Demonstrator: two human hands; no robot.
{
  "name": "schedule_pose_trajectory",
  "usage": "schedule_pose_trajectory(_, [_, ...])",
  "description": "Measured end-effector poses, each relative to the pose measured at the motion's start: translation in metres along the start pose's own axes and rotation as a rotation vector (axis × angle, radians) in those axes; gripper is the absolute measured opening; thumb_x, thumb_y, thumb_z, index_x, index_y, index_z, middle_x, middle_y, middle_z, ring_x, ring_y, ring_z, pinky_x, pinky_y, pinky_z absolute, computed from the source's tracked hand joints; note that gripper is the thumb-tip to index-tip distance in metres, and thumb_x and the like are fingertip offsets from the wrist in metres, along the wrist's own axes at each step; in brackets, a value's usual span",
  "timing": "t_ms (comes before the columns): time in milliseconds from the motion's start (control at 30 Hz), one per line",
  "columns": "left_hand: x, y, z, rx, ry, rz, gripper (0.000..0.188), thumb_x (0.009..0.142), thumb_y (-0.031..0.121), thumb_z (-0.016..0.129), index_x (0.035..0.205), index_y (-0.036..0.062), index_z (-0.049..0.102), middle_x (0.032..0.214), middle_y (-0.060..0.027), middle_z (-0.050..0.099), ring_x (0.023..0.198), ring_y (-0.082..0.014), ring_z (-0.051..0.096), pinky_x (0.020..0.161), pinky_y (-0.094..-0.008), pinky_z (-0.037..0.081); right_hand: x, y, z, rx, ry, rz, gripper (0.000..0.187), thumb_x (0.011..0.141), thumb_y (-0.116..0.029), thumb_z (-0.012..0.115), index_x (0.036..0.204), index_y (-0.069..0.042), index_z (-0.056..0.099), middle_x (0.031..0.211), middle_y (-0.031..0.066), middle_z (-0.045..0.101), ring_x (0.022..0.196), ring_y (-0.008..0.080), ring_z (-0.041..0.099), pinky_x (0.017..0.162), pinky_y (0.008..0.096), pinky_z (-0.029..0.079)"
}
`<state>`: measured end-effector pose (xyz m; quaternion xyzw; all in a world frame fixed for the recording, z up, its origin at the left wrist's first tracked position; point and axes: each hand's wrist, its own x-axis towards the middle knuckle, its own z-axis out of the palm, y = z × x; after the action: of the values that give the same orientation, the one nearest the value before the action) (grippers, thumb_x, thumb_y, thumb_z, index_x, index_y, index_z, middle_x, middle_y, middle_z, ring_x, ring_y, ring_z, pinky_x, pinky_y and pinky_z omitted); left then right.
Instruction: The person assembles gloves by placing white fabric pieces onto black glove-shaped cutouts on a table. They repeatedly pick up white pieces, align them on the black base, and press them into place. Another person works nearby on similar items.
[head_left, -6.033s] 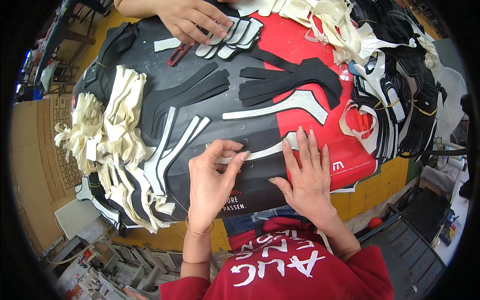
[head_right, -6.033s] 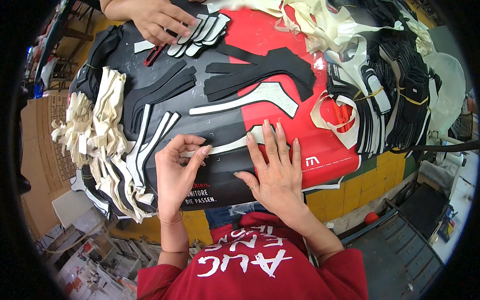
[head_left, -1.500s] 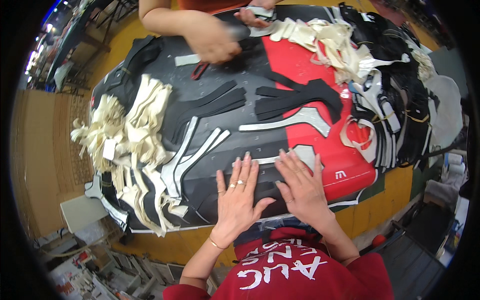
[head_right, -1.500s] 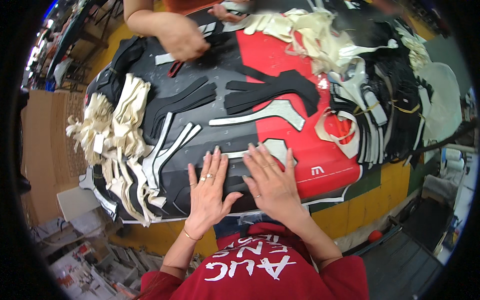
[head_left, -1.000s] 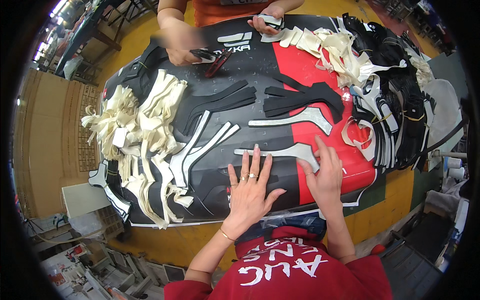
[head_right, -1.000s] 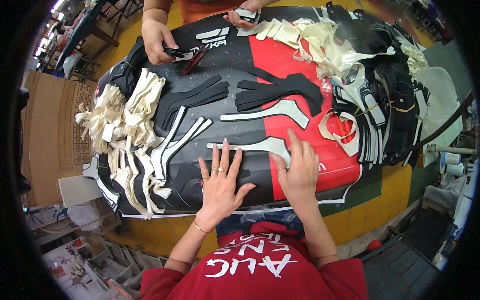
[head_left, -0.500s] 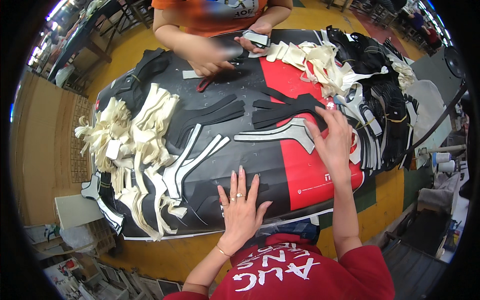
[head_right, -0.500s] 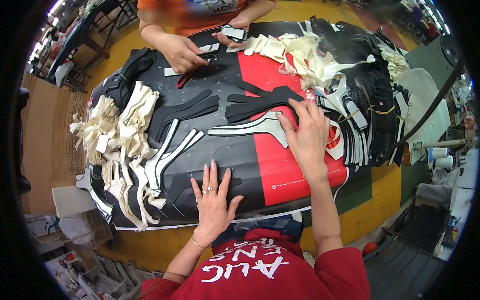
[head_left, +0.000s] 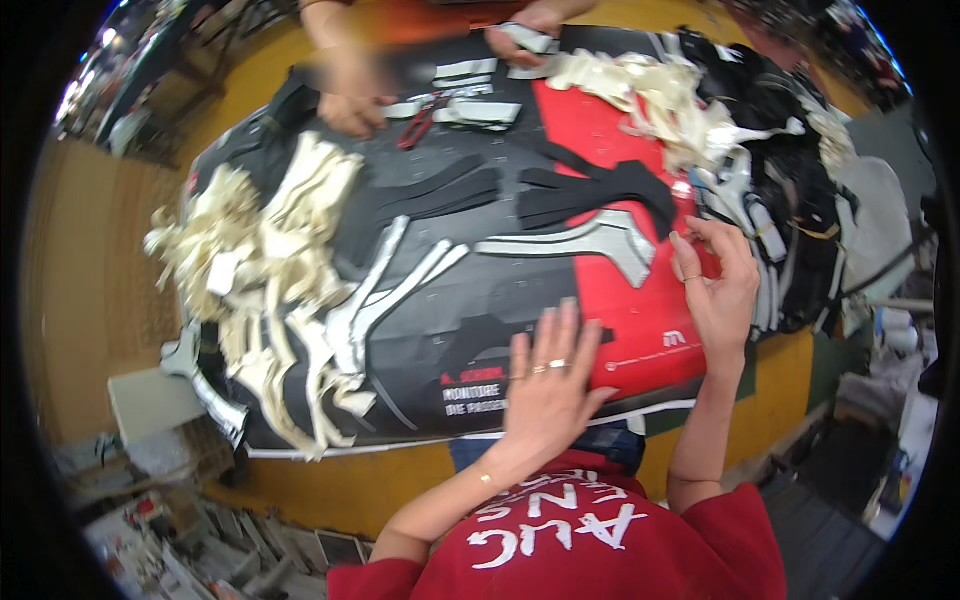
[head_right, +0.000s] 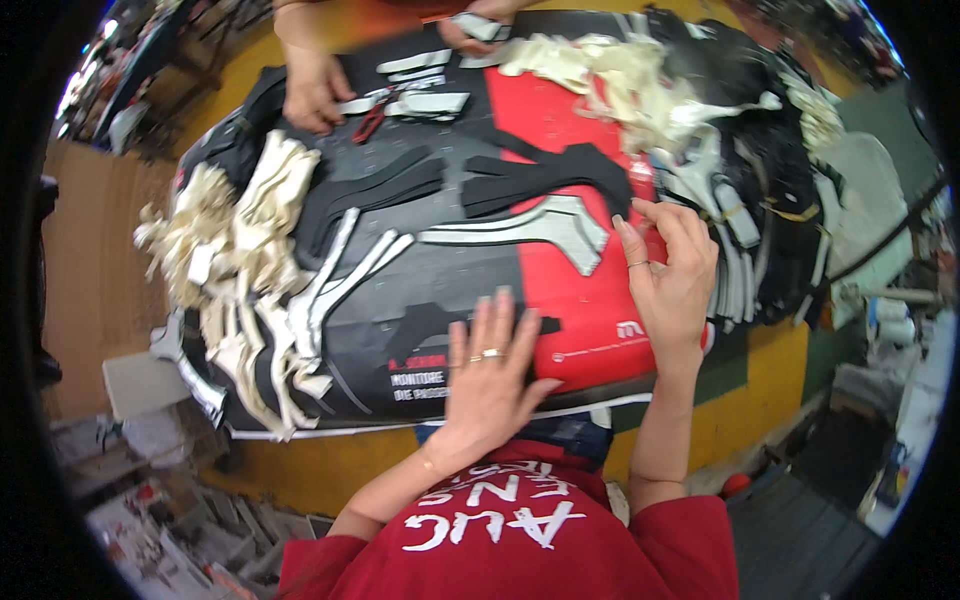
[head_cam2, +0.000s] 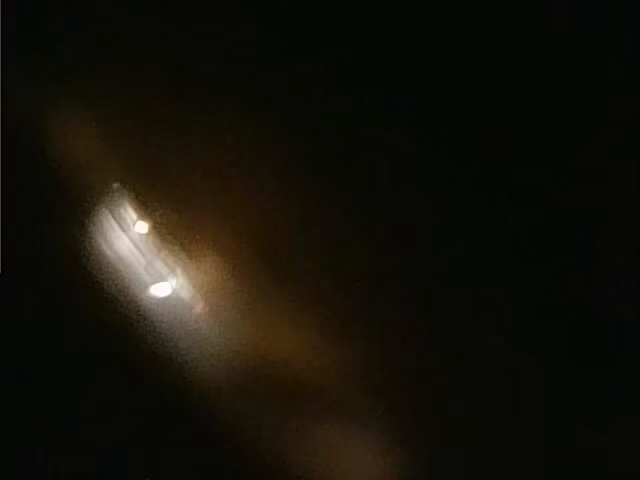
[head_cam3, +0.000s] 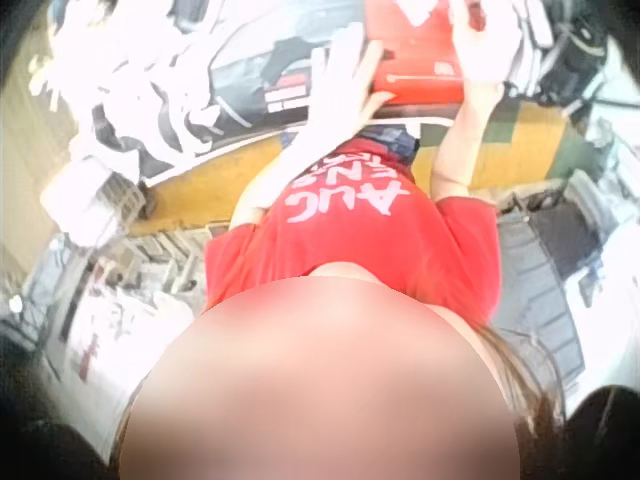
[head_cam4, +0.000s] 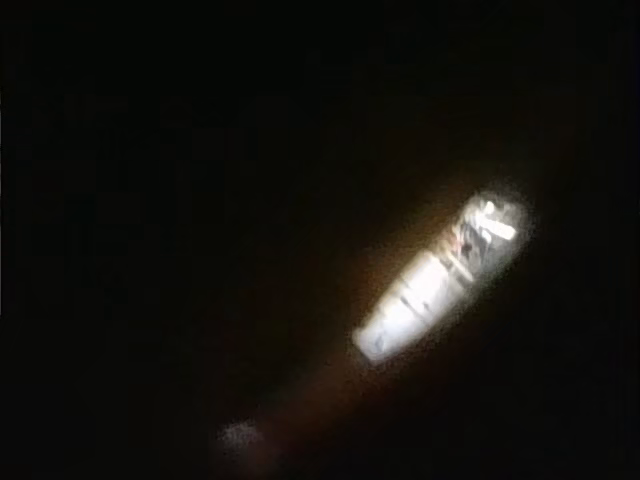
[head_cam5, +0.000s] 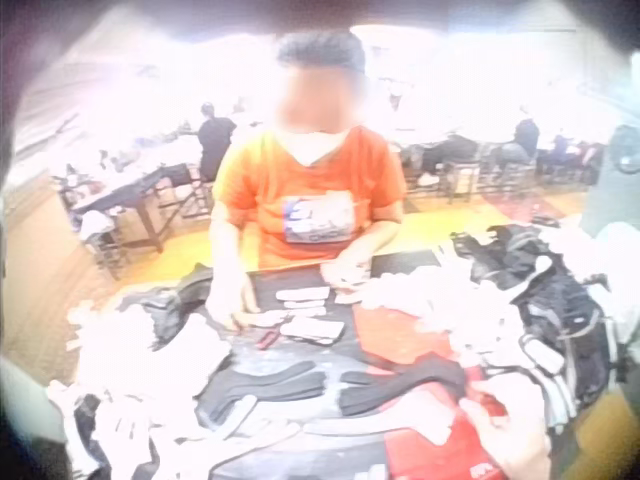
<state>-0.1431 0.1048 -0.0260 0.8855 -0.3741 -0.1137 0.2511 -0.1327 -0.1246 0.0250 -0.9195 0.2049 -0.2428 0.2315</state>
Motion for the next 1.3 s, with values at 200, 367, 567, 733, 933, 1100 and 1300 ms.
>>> schedule_pose_trajectory(200, [0.000,-0.010,-0.043,-0.172,0.252,0.180,0.062,0.085,0.023,0.077,0.140,0.0057,0.055,0.155,-0.0252,0.039,0.143,-0.0394,0.040,0.116,-0.0566,0.028,-0.017,0.032,-0.036,-0.088,0.170,0.215,0.014,0.089,-0.009,0.074,0.097,0.002,0.071,0.088,0.0111,0.065,0.076,0.0217,0.062,0.069,0.0345,0.049])
schedule_pose_trajectory(367, [0.016,0.036,-0.104,-0.341,0.436,0.550,0.032,0.080,0.013,0.075,0.110,0.0126,0.067,0.126,-0.0129,0.067,0.119,-0.0265,0.065,0.101,-0.0433,0.050,0.005,-0.012,-0.010,0.130,0.060,-0.067,0.011,0.087,-0.007,0.074,0.096,0.000,0.071,0.090,0.0110,0.066,0.082,0.0267,0.064,0.071,0.0366,0.049])
schedule_pose_trajectory(567, [0.028,0.077,-0.139,-0.608,0.708,0.566,0.025,0.076,0.020,0.072,0.099,0.0149,0.064,0.110,-0.0076,0.064,0.103,-0.0239,0.062,0.090,-0.0413,0.049,0.037,-0.080,0.033,0.106,-0.128,-0.516,0.017,0.085,-0.009,0.077,0.098,0.000,0.071,0.095,0.0127,0.068,0.087,0.0304,0.066,0.080,0.0374,0.051])
schedule_pose_trajectory(733, [0.030,0.093,-0.142,-0.755,0.747,0.514,0.020,0.073,0.025,0.069,0.089,0.0169,0.061,0.096,-0.0033,0.062,0.090,-0.0218,0.060,0.080,-0.0396,0.048,0.040,-0.072,0.035,0.087,-0.121,-0.448,0.021,0.087,-0.024,0.076,0.098,-0.007,0.073,0.092,0.0085,0.070,0.083,0.0289,0.065,0.075,0.0390,0.048])
schedule_pose_trajectory(933, [0.025,0.114,-0.130,-0.848,0.749,0.523,0.017,0.071,0.030,0.065,0.081,0.0186,0.059,0.082,0.0006,0.059,0.075,-0.0196,0.057,0.070,-0.0363,0.046,0.017,-0.013,-0.016,0.008,-0.043,-0.046,0.017,0.090,-0.010,0.073,0.103,0.000,0.072,0.089,0.0111,0.070,0.085,0.0184,0.068,0.080,0.0323,0.051])
schedule_pose_trajectory(1100, [0.015,0.150,-0.111,-0.994,0.768,0.535,0.014,0.077,0.026,0.063,0.086,0.0171,0.061,0.085,-0.0020,0.059,0.075,-0.0176,0.057,0.069,-0.0348,0.046,-0.001,0.026,-0.046,-0.175,0.062,0.143,0.020,0.091,-0.015,0.074,0.104,0.000,0.072,0.087,0.0066,0.067,0.075,0.0139,0.061,0.068,0.0295,0.046])
schedule_pose_trajectory(1300, [0.024,0.099,-0.069,-0.587,0.296,0.900,0.020,0.079,0.016,0.066,0.096,0.0062,0.066,0.092,-0.0047,0.063,0.083,-0.0212,0.064,0.073,-0.0339,0.052,-0.027,0.043,-0.051,-0.168,0.040,0.202,0.022,0.090,-0.014,0.074,0.107,0.000,0.070,0.095,0.0092,0.066,0.073,0.0184,0.059,0.066,0.0325,0.048])
